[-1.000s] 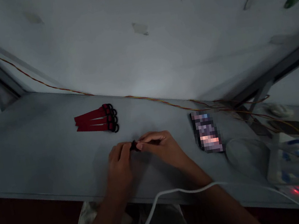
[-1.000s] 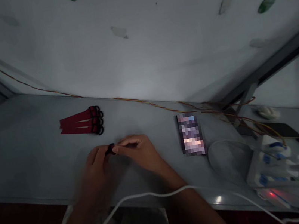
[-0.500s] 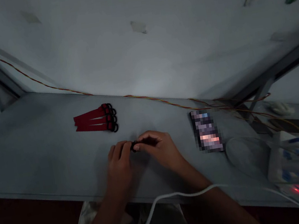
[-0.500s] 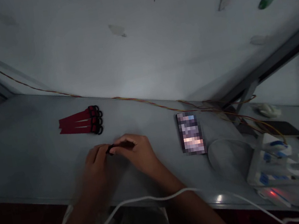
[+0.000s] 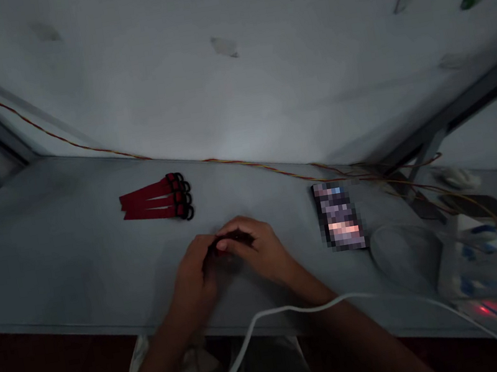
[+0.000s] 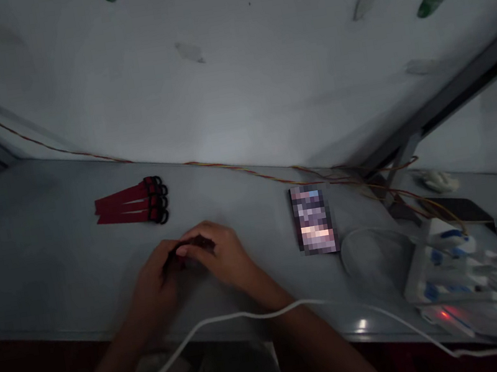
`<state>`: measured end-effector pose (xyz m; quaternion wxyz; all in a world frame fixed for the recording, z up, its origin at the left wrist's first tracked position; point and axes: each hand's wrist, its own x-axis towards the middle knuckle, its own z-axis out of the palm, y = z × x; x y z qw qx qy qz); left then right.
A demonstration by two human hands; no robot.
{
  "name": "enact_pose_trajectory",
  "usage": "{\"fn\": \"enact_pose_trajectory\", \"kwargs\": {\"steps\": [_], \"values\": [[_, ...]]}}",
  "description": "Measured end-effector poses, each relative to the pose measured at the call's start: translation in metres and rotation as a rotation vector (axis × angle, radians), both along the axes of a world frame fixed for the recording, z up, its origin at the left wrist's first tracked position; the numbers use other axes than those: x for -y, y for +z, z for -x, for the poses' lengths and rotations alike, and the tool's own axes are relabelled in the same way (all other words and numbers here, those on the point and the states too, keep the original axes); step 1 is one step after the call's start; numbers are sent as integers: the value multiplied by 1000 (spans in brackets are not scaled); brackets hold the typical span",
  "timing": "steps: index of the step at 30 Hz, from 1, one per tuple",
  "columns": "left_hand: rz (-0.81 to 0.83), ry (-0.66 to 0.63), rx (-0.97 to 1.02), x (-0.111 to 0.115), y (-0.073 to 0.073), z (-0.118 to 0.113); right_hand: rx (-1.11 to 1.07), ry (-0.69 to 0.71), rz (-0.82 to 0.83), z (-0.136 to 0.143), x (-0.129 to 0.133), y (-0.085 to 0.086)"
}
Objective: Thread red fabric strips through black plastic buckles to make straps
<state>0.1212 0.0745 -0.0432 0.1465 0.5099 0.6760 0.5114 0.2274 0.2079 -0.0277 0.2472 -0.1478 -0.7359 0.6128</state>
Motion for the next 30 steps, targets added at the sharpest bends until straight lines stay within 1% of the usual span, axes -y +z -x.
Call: {"fn": "enact_pose_trajectory", "kwargs": {"steps": [2, 3, 5, 8, 11, 13, 17, 19, 21, 24, 26, 30], "values": [[2, -34, 49, 0, 2, 0, 11, 66, 156, -1, -3, 1], [2, -45, 57, 0, 3, 0, 20, 103, 209, -1, -6, 2], [4, -40, 40, 0, 4, 0, 49, 159, 270, -2, -10, 2], [26, 9, -3, -1, 3, -1, 92, 204, 346, -4, -13, 1], [70, 57, 1, -1, 2, -1, 135, 243, 445, -5, -13, 0], [96, 88, 11, 0, 2, -1, 146, 235, 448, -6, -12, 0], [108, 138, 7, 0, 2, -3, 85, 156, 311, -6, -10, 2], [122, 174, 3, 0, 2, -4, 62, 129, 281, -5, -9, 3], [135, 224, 9, 0, 1, -5, 68, 132, 302, -3, -8, 3], [126, 284, -1, 0, -1, -6, 84, 153, 380, -2, -8, 1], [111, 289, -48, 0, -1, -7, 89, 158, 412, -1, -8, -1], [79, 287, -161, 1, 0, -7, 130, 172, 414, -2, -8, -2]]}}
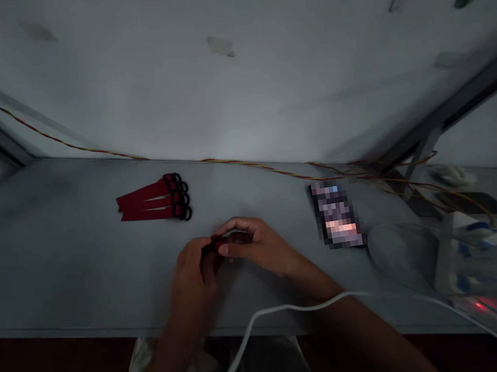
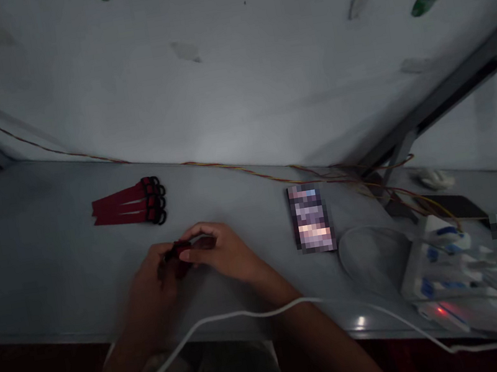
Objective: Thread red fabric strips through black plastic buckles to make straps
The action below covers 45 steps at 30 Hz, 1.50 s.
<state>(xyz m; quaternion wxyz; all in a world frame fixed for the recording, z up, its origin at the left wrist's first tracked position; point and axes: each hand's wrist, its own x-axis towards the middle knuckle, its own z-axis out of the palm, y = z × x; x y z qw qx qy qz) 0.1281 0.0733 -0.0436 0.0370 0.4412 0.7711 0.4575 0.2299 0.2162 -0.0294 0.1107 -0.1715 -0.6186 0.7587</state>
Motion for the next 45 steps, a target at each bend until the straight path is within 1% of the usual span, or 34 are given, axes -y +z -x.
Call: {"fn": "enact_pose_trajectory", "kwargs": {"steps": [3, 7, 12, 15, 18, 21, 23, 25, 27, 29, 31, 33, 35, 38, 41, 45], "values": [[3, -19, -27, 0, 0, 1, 16, 4, 0, 0, 0, -2], [-37, -80, -4, -1, 1, 4, 30, -12, -2, 0, -1, -5], [-19, -167, 142, -1, 5, 6, 45, 42, 77, -3, -6, -2], [3, -222, 205, 0, 2, 7, 26, 86, 111, -5, -11, 0], [-2, -258, 191, 2, -2, 9, 11, 113, 130, -6, -14, 0], [8, -295, 208, 3, -3, 8, -9, 69, 131, -5, -15, -1], [23, -308, 229, 4, -1, 7, -15, 19, 99, -4, -16, -1], [23, -289, 222, 4, 1, 5, -11, -14, 46, -3, -16, -1], [12, -208, 183, 3, 2, 4, -8, -43, -34, -2, -14, 0], [1, -76, 117, 2, 1, 2, -11, -50, -100, -1, -11, 1], [-8, 37, 28, 0, -2, 0, -17, -22, -114, 2, -6, -1], [-27, 76, -88, -2, -5, -2, -20, -12, -112, 4, 0, -3], [-38, 54, -186, -5, -7, -5, -16, -59, -127, 6, 5, -6], [-36, -8, -213, -6, -10, -5, -17, -115, -102, 7, 5, -9], [-37, -89, -249, -3, -11, 5, 3, -86, -67, 5, 0, -9], [-23, -242, -492, 7, -11, 25, 17, -36, -91, 1, -5, -7]]}}
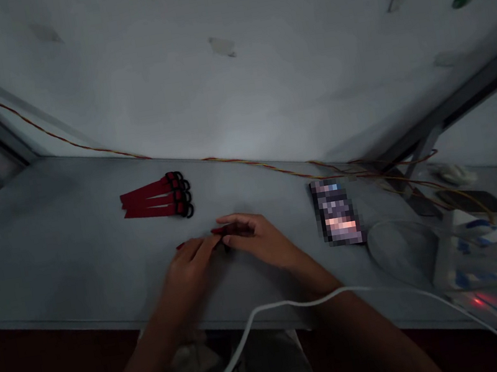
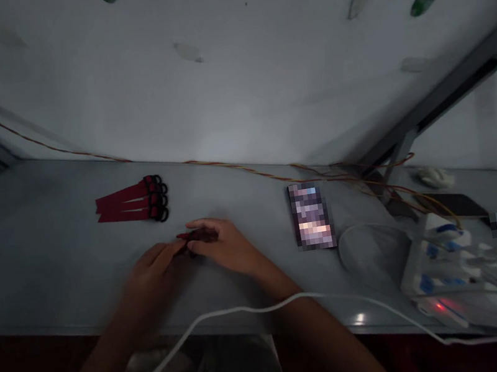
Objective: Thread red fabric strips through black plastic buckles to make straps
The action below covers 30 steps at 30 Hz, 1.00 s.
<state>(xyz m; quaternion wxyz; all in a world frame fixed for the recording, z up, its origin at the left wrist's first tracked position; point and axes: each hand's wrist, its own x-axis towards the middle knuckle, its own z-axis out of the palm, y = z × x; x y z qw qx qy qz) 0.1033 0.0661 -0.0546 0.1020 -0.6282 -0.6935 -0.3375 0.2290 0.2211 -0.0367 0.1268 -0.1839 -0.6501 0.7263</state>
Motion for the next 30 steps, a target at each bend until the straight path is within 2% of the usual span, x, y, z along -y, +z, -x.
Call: {"fn": "enact_pose_trajectory", "kwargs": {"steps": [3, 6, 8, 12, 14, 17, 22, 26, 30], "values": [[21, -41, -179, 8, 6, 10, 24, 12, -80, -1, 2, 2], [55, -58, -291, 15, 13, 17, 52, 29, -233, 0, 6, 3], [83, -61, -320, 21, 14, 24, 52, 60, -380, 1, 7, 2], [123, -42, -320, 35, 11, 44, 64, 15, -744, 2, 2, -3], [137, -13, -337, 41, 9, 53, 51, 33, -834, 2, 0, -3], [145, -7, -385, 44, 8, 57, 5, 96, -875, 3, 5, -2], [113, -55, -391, 38, 10, 41, 7, 7, -947, 13, 21, -9], [118, -95, -382, 34, 11, 33, -14, 33, -963, 17, 18, -16], [136, -116, -422, 34, 15, 38, -39, 50, -959, 14, 12, -15]]}}
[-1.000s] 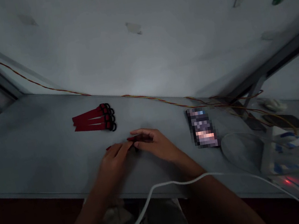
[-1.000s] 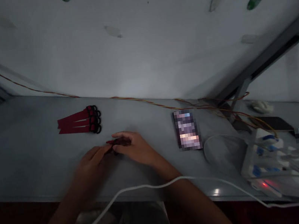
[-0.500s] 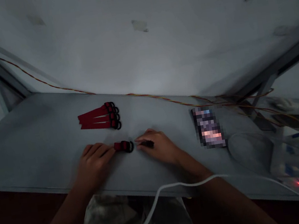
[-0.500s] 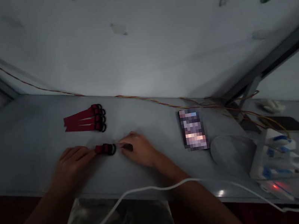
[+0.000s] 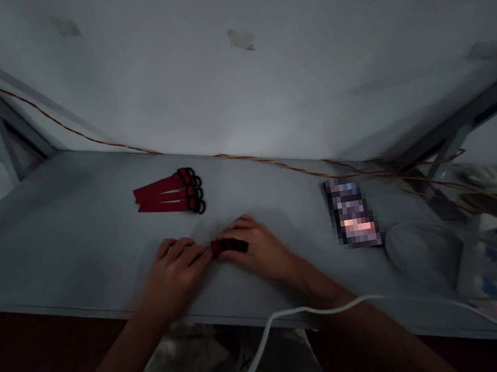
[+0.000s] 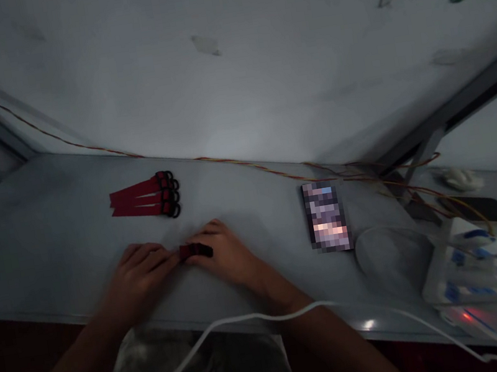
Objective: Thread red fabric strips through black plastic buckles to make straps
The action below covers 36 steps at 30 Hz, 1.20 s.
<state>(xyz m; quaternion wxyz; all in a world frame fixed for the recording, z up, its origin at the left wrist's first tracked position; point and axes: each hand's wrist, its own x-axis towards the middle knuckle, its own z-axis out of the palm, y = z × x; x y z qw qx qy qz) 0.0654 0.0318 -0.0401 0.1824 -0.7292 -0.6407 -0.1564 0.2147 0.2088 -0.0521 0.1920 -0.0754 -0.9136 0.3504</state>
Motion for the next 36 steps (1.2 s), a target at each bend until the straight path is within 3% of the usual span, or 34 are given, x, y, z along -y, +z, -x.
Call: {"fn": "enact_pose_trajectory", "kwargs": {"steps": [7, 11, 14, 17, 21, 27, 30, 36], "values": [[29, -93, -85, 0, 12, 16, 11, 61, -108, -2, 3, 6], [64, -106, -63, 1, 9, 21, -18, 53, -119, -2, 2, 4], [97, -77, 59, 6, 1, 21, -34, 60, -73, -3, -1, 2], [61, 37, 225, 11, -6, 17, -31, 83, -10, -5, -4, 2], [-23, 141, 271, 5, -11, 5, -11, 64, 5, -6, -5, 4], [-9, 92, 487, -17, -16, -8, 19, -9, 72, -4, -3, 5], [2, 96, 620, -20, -16, -9, 44, -4, 71, -4, -2, 6], [115, 148, 700, -18, -11, -6, 75, 17, 50, -6, -4, 8]]}}
